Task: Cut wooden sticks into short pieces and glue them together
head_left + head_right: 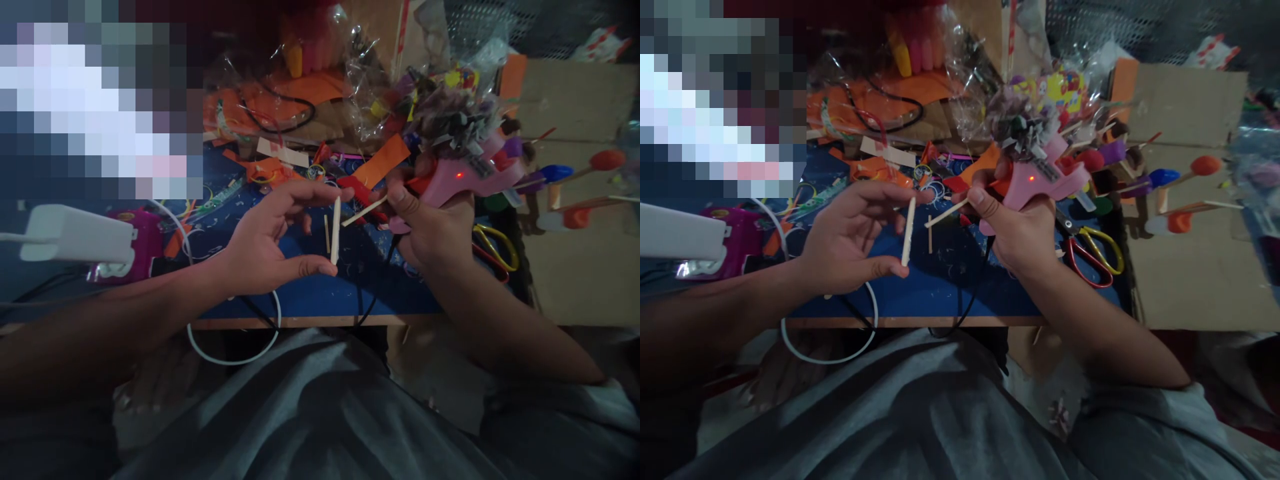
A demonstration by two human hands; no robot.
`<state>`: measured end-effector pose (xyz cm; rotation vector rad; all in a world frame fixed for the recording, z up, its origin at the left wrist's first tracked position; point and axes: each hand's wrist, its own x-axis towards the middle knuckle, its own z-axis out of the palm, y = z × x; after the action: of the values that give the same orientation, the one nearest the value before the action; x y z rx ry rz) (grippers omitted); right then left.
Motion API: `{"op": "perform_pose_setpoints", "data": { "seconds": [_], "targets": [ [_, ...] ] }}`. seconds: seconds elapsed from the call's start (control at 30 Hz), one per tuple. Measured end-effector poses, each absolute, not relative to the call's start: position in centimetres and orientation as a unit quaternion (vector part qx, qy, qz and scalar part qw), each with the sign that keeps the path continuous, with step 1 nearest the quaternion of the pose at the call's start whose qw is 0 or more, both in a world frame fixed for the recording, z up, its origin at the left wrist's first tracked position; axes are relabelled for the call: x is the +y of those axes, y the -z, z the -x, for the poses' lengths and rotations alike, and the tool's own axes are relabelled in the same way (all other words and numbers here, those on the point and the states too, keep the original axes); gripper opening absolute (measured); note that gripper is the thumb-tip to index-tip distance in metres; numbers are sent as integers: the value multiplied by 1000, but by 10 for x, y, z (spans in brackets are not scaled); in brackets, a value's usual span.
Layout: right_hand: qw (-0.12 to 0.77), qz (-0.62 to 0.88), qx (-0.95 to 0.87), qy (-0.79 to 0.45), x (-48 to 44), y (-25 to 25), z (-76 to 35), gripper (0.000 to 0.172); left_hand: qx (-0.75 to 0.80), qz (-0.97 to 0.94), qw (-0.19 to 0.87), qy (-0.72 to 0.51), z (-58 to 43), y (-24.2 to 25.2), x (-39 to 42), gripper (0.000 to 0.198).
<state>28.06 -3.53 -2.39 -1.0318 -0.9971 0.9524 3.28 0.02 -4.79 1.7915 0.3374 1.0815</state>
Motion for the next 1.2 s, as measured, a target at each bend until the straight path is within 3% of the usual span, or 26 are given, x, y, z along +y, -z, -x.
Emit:
{"op": "perform_pose_setpoints", "data": {
  "seconds": [0.17,0.4,0.87,1.2],
  "targets": [
    [639,483,-420,-426,-34,23,-281,62,176,-742,521,-383,-31,44,-4,87],
    [645,464,-436,-423,-31,21,-283,54,182,-726,536,-391,-34,39,-4,86],
    [629,484,-412,-447,-31,16,-283,57,180,-722,547,-383,-32,41,-3,83],
    [689,431,-388,-435,-24,29,-282,54,159,-728,542,-388,-31,40,-2,82]
  ]
}}
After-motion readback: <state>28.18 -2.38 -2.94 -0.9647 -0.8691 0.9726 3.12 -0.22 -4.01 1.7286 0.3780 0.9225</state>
